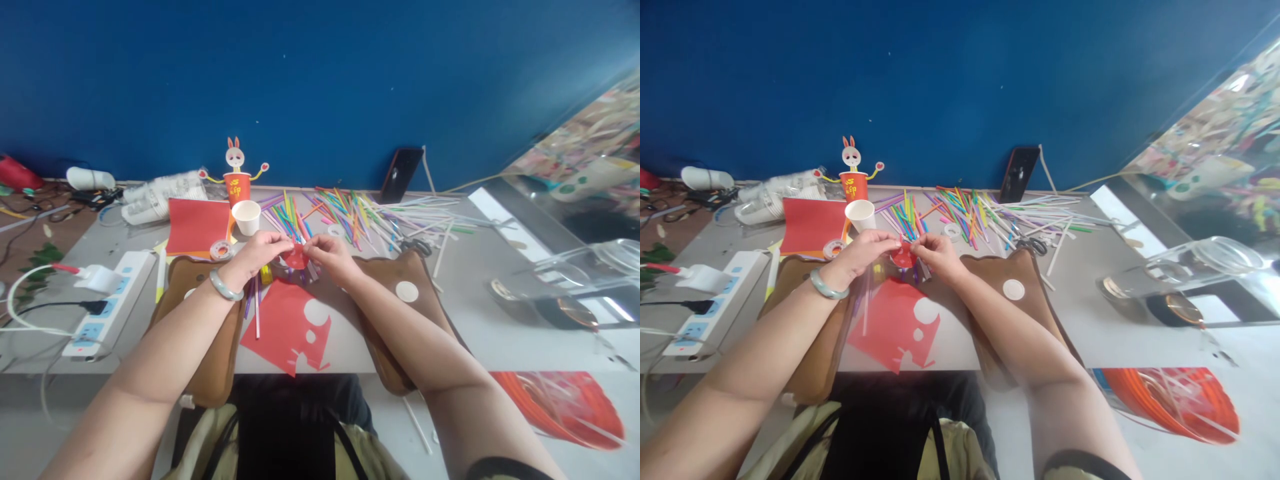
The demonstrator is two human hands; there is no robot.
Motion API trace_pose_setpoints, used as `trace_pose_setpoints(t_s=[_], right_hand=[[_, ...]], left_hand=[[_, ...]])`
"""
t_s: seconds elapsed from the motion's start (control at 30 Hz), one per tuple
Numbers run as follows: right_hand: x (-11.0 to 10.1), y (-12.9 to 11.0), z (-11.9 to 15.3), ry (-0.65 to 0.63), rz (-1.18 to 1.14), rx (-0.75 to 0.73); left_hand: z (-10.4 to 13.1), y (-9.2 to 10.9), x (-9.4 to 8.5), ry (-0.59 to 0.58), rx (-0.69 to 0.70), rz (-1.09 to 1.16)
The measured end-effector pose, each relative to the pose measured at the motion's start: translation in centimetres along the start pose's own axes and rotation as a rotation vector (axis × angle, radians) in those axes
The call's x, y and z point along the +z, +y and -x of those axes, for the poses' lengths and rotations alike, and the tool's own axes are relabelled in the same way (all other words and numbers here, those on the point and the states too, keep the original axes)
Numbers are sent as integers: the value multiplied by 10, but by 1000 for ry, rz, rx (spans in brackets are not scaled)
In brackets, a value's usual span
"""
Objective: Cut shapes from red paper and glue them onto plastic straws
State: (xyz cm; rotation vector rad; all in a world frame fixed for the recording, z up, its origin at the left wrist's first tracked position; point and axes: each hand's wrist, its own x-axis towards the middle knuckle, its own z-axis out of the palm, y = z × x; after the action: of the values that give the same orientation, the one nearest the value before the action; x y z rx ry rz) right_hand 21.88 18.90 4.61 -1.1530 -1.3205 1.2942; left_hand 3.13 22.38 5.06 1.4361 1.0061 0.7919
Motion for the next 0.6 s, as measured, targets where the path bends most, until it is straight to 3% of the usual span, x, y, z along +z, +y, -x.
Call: trace_pose_setpoints(t_s=[0.33, 0.6], right_hand=[[0, 2, -1, 3, 31, 1], [-1, 4, -7, 137, -35, -7]], left_hand=[[1, 2, 1, 19, -16, 12], [-1, 0, 0, 139, -7, 107]])
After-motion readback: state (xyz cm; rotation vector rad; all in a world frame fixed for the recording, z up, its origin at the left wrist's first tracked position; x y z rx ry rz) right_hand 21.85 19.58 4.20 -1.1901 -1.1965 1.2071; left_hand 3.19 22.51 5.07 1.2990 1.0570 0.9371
